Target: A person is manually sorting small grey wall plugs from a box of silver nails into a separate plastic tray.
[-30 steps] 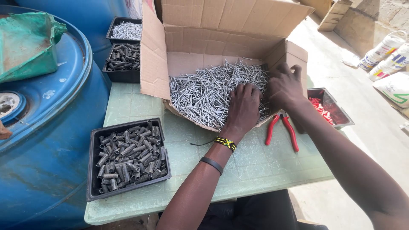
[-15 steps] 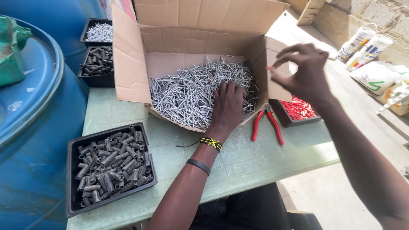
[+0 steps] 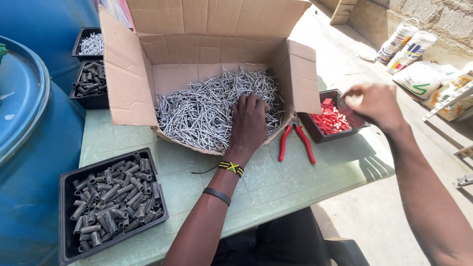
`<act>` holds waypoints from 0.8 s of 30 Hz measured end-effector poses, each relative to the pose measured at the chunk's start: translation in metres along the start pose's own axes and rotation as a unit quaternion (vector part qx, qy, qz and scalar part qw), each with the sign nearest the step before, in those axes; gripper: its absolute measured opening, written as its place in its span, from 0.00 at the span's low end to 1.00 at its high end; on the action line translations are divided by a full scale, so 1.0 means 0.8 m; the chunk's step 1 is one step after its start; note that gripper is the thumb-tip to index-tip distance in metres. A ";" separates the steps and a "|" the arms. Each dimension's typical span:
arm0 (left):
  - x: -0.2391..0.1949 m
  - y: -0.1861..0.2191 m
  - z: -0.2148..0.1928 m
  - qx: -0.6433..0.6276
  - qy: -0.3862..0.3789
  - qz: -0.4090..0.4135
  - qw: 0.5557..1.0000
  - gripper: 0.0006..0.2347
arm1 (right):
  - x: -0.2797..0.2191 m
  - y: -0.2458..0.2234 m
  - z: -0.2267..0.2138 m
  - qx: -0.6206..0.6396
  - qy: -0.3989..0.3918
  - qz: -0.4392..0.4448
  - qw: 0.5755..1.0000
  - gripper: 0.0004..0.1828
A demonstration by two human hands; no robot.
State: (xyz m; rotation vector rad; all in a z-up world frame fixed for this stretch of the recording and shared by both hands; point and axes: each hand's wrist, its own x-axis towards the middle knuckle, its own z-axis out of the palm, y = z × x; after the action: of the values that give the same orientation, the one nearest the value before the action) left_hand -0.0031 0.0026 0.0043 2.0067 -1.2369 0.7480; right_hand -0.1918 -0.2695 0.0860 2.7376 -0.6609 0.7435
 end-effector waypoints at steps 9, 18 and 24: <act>0.000 -0.001 0.002 -0.006 -0.017 -0.010 1.000 0.11 | -0.024 -0.094 -0.032 0.245 0.018 0.003 0.969 0.06; 0.000 -0.002 -0.005 -0.039 -0.050 -0.009 0.998 0.11 | 0.015 -0.209 -0.001 -0.010 0.034 -0.219 0.975 0.09; 0.000 -0.006 0.001 -0.015 -0.051 -0.025 0.998 0.09 | 0.051 -0.221 0.060 -0.154 -0.142 -0.156 0.965 0.08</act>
State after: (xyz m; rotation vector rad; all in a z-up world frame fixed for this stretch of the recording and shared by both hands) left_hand 0.0011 0.0039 0.0029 2.0647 -1.2439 0.6071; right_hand -0.0553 -0.1460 0.0491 2.5843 -0.3455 0.1626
